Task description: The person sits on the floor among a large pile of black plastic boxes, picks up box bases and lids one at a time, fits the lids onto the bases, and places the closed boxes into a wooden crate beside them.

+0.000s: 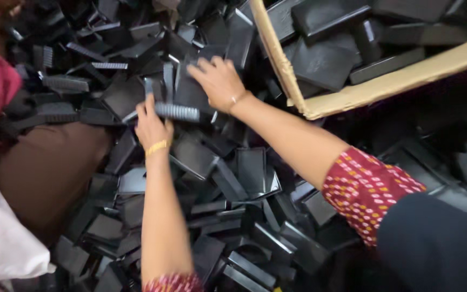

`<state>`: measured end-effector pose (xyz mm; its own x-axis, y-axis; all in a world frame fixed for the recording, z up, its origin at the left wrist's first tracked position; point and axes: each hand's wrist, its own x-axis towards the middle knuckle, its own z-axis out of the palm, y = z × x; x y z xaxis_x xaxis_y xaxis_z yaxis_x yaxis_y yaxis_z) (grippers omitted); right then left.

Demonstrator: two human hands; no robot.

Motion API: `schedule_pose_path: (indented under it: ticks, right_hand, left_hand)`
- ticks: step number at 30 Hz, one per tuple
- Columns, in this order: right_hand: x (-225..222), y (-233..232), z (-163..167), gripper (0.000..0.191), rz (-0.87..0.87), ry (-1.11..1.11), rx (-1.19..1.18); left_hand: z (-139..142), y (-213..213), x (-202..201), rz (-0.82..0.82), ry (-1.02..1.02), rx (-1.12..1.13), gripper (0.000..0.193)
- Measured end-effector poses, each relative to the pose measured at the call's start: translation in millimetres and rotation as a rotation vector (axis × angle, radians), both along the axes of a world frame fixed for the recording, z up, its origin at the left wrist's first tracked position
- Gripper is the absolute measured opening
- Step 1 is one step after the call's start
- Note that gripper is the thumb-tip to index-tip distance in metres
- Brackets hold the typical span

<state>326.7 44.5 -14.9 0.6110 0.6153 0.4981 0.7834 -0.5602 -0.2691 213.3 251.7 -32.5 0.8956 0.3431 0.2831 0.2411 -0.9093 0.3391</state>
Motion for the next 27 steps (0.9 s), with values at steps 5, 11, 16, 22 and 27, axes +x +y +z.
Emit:
schedule_pose_path:
  ticks: [5, 11, 16, 22, 27]
  right_hand:
    - [-65.5, -64.9, -48.0, 0.055, 0.202, 0.184, 0.17]
    - [-134.1, -133.3, -37.5, 0.024, 0.411, 0.32, -0.11]
    - [-192.5, -200.9, 30.5, 0.04, 0.468, 0.368, -0.222]
    - [-222.4, -289.4, 85.2, 0.043, 0.641, 0.571, -0.004]
    - [-236.0, -325.1, 56.1, 0.053, 0.286, 0.522, -0.107]
  left_hand:
    - [22.0, -55.2, -82.0, -0.234, -0.066, -0.067, 0.065]
    - [48.5, -164.7, -158.1, -0.394, 0.003, -0.321, 0.059]
    - [86.9, -219.3, -214.7, -0.398, 0.121, -0.385, 0.057]
    - [138.6, -245.2, -255.8, -0.63, -0.2, -0.095, 0.045]
    - [141.7, -234.9, -266.8, -0.463, -0.089, -0.786, 0.052]
